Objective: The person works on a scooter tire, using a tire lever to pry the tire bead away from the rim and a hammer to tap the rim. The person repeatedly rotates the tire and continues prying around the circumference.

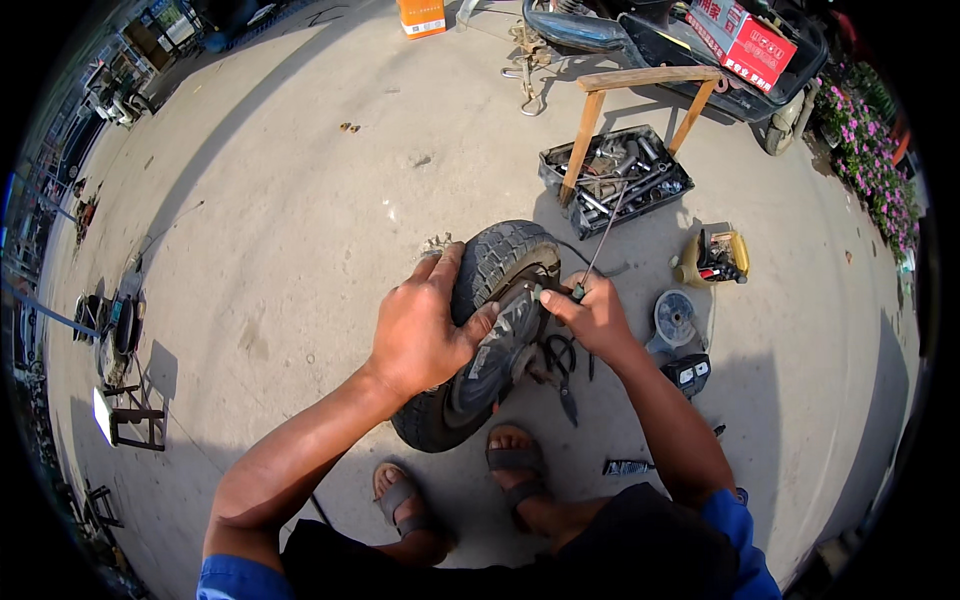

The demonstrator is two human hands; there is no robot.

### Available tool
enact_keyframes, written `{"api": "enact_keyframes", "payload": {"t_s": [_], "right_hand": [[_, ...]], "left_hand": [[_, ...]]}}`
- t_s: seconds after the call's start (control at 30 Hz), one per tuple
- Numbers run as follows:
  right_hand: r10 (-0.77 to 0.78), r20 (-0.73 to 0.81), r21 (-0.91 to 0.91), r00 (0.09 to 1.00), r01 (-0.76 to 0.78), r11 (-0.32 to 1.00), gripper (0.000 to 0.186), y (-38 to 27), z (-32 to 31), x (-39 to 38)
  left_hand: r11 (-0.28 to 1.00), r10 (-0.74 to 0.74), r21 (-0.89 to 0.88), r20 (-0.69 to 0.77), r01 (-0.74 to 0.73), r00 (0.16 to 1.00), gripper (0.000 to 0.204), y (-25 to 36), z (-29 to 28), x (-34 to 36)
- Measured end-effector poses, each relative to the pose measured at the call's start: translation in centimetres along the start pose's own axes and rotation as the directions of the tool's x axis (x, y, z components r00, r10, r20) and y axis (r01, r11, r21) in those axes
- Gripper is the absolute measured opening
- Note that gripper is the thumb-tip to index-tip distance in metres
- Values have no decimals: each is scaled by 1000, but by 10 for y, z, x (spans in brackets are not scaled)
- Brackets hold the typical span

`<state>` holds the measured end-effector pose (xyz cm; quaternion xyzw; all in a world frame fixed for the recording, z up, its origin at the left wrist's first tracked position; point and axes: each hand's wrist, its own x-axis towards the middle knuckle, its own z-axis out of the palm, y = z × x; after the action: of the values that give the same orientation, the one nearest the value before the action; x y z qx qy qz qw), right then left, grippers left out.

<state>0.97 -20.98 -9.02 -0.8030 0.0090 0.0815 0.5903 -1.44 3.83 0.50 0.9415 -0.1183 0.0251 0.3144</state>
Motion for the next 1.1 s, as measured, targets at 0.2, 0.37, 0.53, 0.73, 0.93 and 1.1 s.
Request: {"api": "enact_keyframes", "payload": {"t_s": [0.2,0.37,0.53,0.73,0.93,1.1], "right_hand": [[153,34,250,988,-156,956,33,-7,-5,-1],[-92,-12,123,996,93,988,33,-11,-6,-21],[-250,17,12,968,250,968,28,-31,20,-38],[-194,12,7,981,194,981,30,-33,27,-39],[-255,-13,-69,967,254,965,31,-26,31,-35],[-402,-3,-194,916,394,898,29,-32,33,-39]], "left_hand": [[1000,7,-23,-3,-7,1000,75,-6,0,3],[1000,-13,-13,-3,13,1000,74,-9,2,4],[1000,-19,-16,2,19,1000,74,-8,0,5],[1000,-10,-17,-5,10,1000,75,-7,2,4],[1000,-17,-17,-6,17,1000,75,-5,2,4],[999,-20,-27,3,20,1000,74,-2,1,5]]}}
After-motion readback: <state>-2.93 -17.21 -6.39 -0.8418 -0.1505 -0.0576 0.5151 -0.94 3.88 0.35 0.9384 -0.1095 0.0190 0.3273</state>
